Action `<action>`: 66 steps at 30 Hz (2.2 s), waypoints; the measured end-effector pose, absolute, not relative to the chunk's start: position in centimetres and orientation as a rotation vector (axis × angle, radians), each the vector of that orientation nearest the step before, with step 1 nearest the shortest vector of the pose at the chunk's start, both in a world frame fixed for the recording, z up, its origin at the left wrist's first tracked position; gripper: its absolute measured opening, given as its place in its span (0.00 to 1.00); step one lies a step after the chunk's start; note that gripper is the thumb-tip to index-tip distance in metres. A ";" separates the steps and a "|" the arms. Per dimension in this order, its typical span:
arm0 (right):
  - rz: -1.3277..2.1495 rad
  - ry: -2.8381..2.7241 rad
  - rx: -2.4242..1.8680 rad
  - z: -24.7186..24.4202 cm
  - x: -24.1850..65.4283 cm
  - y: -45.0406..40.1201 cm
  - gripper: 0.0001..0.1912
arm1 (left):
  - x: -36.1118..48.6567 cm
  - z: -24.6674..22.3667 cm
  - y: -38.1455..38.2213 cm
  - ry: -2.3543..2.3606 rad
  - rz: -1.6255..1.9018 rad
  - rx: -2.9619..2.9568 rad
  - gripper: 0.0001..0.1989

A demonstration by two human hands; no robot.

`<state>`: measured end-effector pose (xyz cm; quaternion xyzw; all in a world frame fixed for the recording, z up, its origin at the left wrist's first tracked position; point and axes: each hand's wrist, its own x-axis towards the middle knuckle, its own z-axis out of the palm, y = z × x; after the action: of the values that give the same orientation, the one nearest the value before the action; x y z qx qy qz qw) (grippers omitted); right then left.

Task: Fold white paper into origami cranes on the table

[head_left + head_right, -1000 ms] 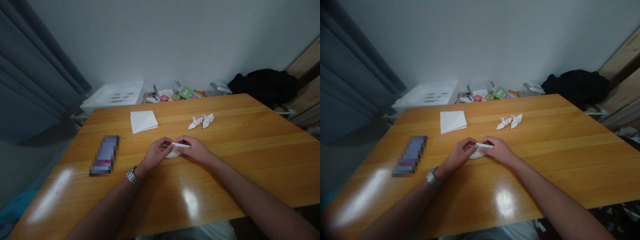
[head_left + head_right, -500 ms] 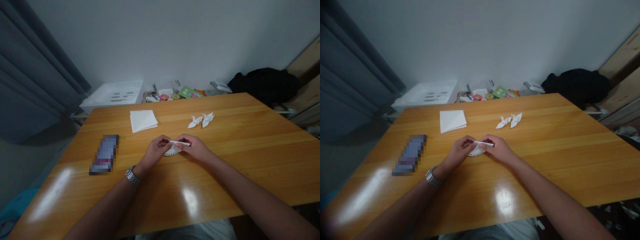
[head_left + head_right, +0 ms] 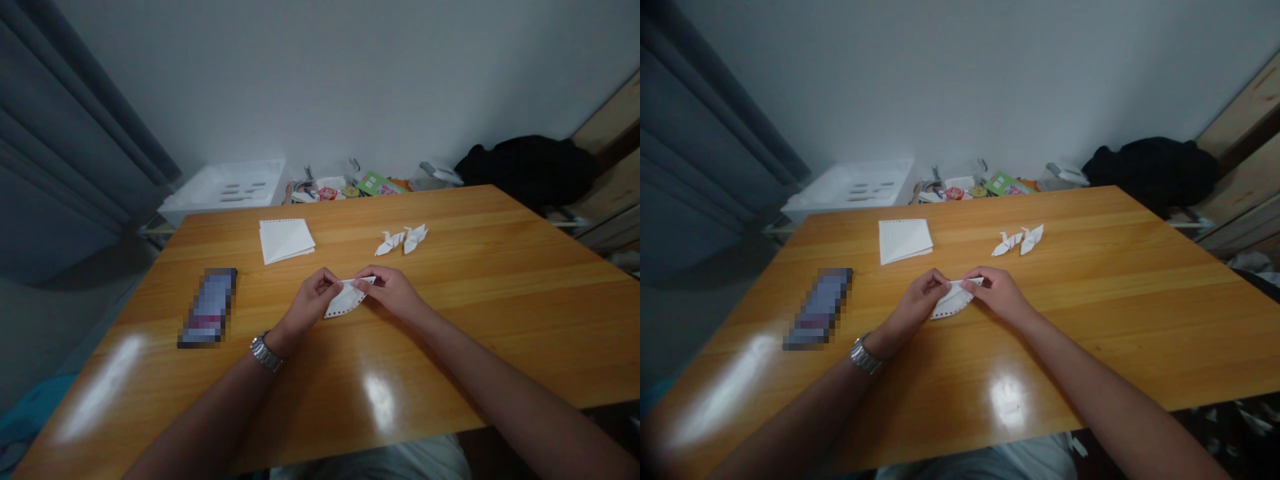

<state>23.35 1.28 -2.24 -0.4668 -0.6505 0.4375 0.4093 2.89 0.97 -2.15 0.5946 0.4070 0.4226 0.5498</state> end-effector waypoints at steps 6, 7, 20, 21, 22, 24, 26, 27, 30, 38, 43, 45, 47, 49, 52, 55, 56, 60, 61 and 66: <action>1.092 -1.700 -1.164 -2.3 23.5 1.3 0.12 | 2.9 -2.4 1.0 0.998 0.982 1.521 0.12; 1.083 -1.709 -1.164 -2.3 23.5 1.3 0.12 | 2.9 -2.4 1.0 0.995 0.982 1.538 0.12; 1.165 -1.523 -1.140 -2.8 23.4 1.6 0.12 | 2.7 -2.7 1.3 1.070 1.062 1.563 0.11; 1.165 -1.531 -1.137 -2.8 23.4 1.6 0.12 | 2.7 -2.7 1.2 1.073 1.057 1.571 0.10; 1.167 -1.539 -1.131 -2.8 23.5 1.7 0.12 | 2.8 -2.6 1.2 1.076 1.052 1.577 0.10; 1.179 -1.558 -1.120 -3.0 23.5 1.7 0.12 | 2.8 -2.5 1.1 1.082 1.041 1.587 0.10; 1.190 -1.572 -1.109 -3.1 23.6 1.7 0.13 | 2.9 -2.4 1.1 1.092 1.026 1.599 0.11; 1.198 -1.575 -1.103 -3.1 23.6 1.7 0.13 | 2.9 -2.4 1.1 1.098 1.018 1.605 0.11; 1.228 -1.565 -1.094 -3.1 23.5 1.6 0.13 | 2.8 -2.4 1.1 1.112 0.996 1.617 0.11; 1.234 -1.616 -1.111 -2.8 23.3 1.5 0.15 | 2.8 -2.6 1.0 1.102 1.008 1.644 0.10; 1.220 -1.651 -1.119 -2.5 23.3 1.4 0.17 | 2.9 -2.9 0.9 1.089 0.997 1.655 0.09; 1.216 -1.662 -1.123 -2.5 23.3 1.3 0.17 | 2.8 -2.8 0.8 1.079 0.983 1.655 0.11; 1.221 -1.673 -1.119 -2.6 23.4 1.3 0.17 | 2.7 -2.6 0.8 1.078 0.970 1.658 0.11; 1.230 -1.685 -1.110 -2.5 23.5 1.3 0.16 | 2.6 -2.3 0.8 1.078 0.965 1.666 0.11; 1.219 -1.707 -1.113 -2.3 23.6 1.2 0.15 | 2.4 -2.1 1.0 1.077 0.957 1.672 0.11; 1.209 -1.736 -1.112 -2.1 23.7 1.2 0.16 | 2.2 -2.1 1.2 1.066 0.952 1.669 0.11; 1.209 -1.746 -1.110 -2.1 23.7 1.2 0.17 | 2.1 -2.2 1.3 1.062 0.948 1.672 0.11; 1.217 -1.789 -1.100 -2.2 23.9 1.4 0.18 | 1.8 -2.2 1.5 1.038 0.916 1.690 0.11; 1.220 -1.794 -1.096 -2.3 23.9 1.4 0.18 | 1.7 -2.2 1.5 1.029 0.910 1.690 0.11; 1.225 -1.796 -1.095 -2.5 23.8 1.5 0.17 | 1.6 -2.6 1.7 1.005 0.902 1.675 0.12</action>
<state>23.84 1.51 -2.55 -0.4220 -0.6922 0.4721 0.3462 1.57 1.72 -2.64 0.6852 0.4110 0.3688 0.4749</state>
